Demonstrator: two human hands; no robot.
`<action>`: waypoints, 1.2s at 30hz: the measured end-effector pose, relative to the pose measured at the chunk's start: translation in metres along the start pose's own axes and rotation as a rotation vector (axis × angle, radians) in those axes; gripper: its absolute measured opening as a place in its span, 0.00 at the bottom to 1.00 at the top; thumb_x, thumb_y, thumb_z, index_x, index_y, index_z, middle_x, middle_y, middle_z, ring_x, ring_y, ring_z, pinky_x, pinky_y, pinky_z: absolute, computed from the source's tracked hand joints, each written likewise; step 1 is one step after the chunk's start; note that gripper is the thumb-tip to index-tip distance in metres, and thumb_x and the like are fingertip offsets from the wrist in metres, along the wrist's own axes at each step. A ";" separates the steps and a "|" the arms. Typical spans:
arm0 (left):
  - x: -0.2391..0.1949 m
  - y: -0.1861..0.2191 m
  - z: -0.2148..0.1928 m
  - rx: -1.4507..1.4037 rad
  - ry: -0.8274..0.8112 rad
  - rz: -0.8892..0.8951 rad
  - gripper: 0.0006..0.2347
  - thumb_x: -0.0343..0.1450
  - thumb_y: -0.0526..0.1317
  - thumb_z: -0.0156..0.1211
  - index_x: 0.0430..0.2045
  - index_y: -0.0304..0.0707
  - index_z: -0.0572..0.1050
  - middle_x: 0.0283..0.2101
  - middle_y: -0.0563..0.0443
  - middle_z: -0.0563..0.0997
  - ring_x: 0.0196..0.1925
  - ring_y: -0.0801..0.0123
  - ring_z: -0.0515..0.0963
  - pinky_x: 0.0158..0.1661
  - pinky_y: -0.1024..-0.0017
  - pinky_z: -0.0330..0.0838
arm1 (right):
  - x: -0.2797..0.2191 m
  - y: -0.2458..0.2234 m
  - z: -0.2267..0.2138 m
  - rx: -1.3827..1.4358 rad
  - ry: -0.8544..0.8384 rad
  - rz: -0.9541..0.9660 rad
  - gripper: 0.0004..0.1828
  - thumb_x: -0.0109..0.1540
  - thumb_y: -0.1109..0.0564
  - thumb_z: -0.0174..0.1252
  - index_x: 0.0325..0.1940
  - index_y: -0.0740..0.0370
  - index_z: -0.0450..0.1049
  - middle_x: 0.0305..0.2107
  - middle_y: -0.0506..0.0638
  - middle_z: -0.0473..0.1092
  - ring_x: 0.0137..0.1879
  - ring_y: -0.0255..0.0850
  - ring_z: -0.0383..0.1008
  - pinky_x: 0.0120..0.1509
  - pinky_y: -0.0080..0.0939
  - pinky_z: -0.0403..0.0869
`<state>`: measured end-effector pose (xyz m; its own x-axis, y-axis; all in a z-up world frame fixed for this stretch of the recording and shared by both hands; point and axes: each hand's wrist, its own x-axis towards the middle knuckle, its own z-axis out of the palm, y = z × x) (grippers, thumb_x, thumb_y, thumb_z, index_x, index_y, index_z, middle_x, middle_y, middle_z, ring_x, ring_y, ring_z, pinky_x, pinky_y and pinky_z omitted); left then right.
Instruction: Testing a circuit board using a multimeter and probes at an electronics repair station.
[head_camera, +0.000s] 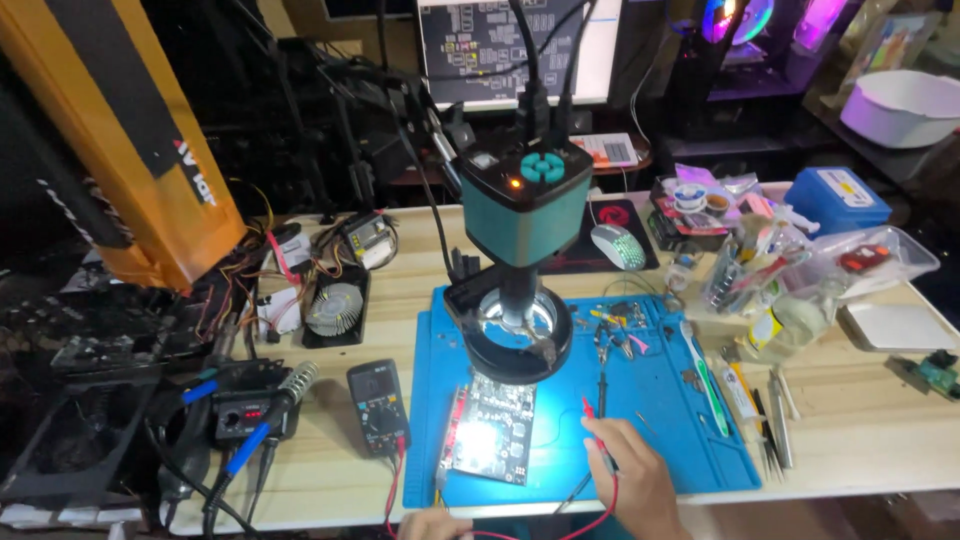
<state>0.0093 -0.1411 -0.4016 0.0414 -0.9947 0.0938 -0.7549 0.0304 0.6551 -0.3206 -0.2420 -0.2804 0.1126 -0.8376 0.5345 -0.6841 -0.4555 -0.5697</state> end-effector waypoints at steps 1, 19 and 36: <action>-0.003 0.035 -0.018 -0.002 -0.005 -0.002 0.10 0.67 0.52 0.70 0.36 0.67 0.96 0.42 0.61 0.90 0.53 0.66 0.85 0.55 0.69 0.80 | 0.000 0.000 -0.001 -0.002 -0.003 0.005 0.16 0.68 0.54 0.61 0.59 0.53 0.83 0.50 0.48 0.83 0.52 0.43 0.85 0.52 0.45 0.82; -0.016 0.122 -0.081 -0.114 0.496 0.182 0.07 0.74 0.44 0.65 0.37 0.50 0.89 0.41 0.54 0.84 0.39 0.67 0.86 0.44 0.68 0.84 | 0.000 -0.003 -0.004 0.029 0.042 -0.073 0.15 0.68 0.58 0.62 0.59 0.57 0.83 0.49 0.52 0.82 0.50 0.46 0.85 0.50 0.45 0.83; 0.033 0.194 -0.144 -0.265 0.429 0.627 0.08 0.77 0.43 0.64 0.44 0.40 0.82 0.43 0.50 0.88 0.44 0.59 0.88 0.46 0.66 0.82 | -0.004 0.011 -0.004 0.093 -0.007 -0.195 0.22 0.69 0.70 0.58 0.67 0.62 0.80 0.53 0.57 0.82 0.57 0.49 0.86 0.58 0.46 0.86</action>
<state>-0.0417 -0.1539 -0.1636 -0.0500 -0.6620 0.7479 -0.5427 0.6466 0.5361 -0.3312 -0.2425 -0.2863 0.2415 -0.7328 0.6362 -0.5791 -0.6349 -0.5114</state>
